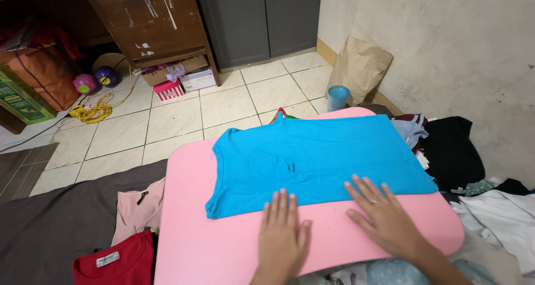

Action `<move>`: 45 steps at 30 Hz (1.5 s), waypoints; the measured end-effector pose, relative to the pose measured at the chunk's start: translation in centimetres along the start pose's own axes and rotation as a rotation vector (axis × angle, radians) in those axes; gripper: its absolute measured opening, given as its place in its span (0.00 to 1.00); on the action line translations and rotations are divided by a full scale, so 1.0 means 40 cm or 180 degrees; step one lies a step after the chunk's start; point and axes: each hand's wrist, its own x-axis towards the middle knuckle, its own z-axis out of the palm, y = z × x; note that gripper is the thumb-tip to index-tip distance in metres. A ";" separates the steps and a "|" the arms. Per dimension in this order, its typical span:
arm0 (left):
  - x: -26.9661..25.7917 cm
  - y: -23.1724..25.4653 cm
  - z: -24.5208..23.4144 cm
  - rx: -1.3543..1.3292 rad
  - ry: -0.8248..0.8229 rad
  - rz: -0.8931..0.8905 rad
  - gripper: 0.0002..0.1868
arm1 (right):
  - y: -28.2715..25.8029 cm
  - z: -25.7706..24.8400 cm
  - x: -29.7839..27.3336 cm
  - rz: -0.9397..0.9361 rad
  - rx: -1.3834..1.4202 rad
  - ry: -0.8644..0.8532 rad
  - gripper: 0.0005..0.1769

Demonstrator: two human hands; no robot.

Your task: The person folds a blue t-shirt on a pink folding board. They smooth the fabric, fold the sleeves inward, fold the shirt in half lengthwise, then fold it into thirds and tuck the top to secure the fold.

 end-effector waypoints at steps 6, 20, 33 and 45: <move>-0.026 -0.074 -0.064 0.0256 0.0018 -0.0284 0.37 | 0.152 0.007 -0.069 0.0564 -0.0579 0.0026 0.44; 0.191 0.118 0.133 -0.0625 -0.0078 0.0846 0.25 | 0.286 -0.051 0.043 0.0290 0.0143 0.1022 0.23; 0.277 0.206 0.225 -0.0933 -0.0350 0.1253 0.28 | 0.439 -0.196 0.132 0.1563 0.3088 -0.1162 0.26; 0.271 0.220 0.222 -0.0792 -0.0471 0.1186 0.31 | 0.458 -0.172 0.084 0.1520 0.3818 -0.1190 0.32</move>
